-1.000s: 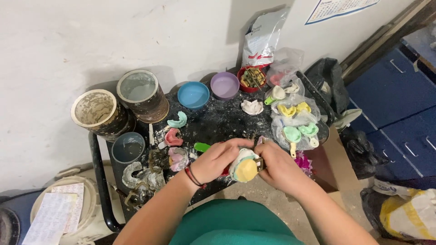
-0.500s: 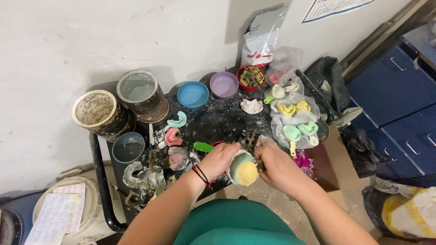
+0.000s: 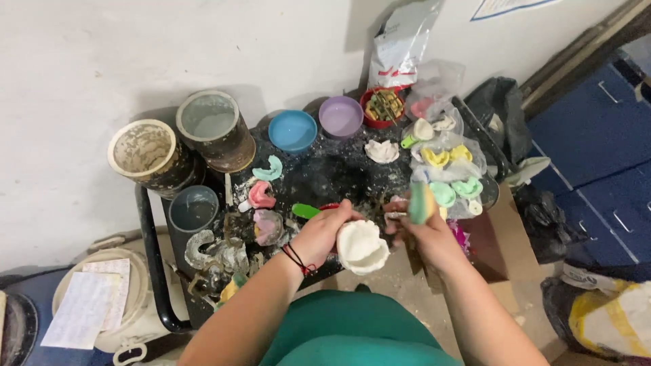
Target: Preparing and inspecting dental impressions and molds on a laboratory bench using a spatula and mixing bowls.
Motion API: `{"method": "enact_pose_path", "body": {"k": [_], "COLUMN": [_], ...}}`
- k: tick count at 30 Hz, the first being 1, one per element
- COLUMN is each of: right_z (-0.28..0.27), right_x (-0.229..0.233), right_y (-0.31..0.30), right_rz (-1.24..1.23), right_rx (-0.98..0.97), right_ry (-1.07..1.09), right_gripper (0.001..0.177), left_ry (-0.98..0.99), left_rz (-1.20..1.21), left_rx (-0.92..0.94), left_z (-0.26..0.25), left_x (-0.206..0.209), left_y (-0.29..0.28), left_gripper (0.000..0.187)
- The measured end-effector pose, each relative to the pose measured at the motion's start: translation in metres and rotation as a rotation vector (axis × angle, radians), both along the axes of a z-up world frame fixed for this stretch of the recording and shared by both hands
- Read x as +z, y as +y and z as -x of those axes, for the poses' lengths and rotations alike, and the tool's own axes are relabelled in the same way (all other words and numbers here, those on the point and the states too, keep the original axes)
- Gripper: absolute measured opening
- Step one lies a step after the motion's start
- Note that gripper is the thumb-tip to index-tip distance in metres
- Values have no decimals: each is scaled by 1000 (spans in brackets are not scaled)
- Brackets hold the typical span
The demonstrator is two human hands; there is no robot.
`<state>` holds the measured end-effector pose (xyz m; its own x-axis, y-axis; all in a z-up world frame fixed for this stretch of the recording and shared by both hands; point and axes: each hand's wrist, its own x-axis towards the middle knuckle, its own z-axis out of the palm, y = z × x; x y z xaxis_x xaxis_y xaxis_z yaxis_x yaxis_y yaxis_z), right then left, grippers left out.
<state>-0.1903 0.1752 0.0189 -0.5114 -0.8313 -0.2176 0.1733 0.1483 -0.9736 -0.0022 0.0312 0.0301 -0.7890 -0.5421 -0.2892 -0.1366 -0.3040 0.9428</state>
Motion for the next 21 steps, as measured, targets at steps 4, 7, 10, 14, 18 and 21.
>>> {"method": "enact_pose_path", "body": {"k": [4,7,10,14,18,21], "right_z": [29,29,30,42,42,41], "right_x": [-44,-40,-30,-22,-18,-12], "right_y": [18,35,53,80,87,88], "right_rz": [302,261,92,-246,-143,-167], "right_rx": [37,73,7,-75,-90,-113], "right_ry": [-270,-301,-230,-255,-190,-195], "right_gripper": [42,35,42,36,49,47], "left_ry": [-14,-44,-168,-564,-681,-789], "left_rz": [-289,-264,4,387,514,781], "left_rx": [0,-34,-14,-165,-362,-649], "left_z": [10,11,24,69,124,168], "left_x": [-39,-52,-57,-29,-43,-64], "left_y": [-19,-37,-76,-137,-166,-166], "left_gripper": [54,58,74,58,62,53]}}
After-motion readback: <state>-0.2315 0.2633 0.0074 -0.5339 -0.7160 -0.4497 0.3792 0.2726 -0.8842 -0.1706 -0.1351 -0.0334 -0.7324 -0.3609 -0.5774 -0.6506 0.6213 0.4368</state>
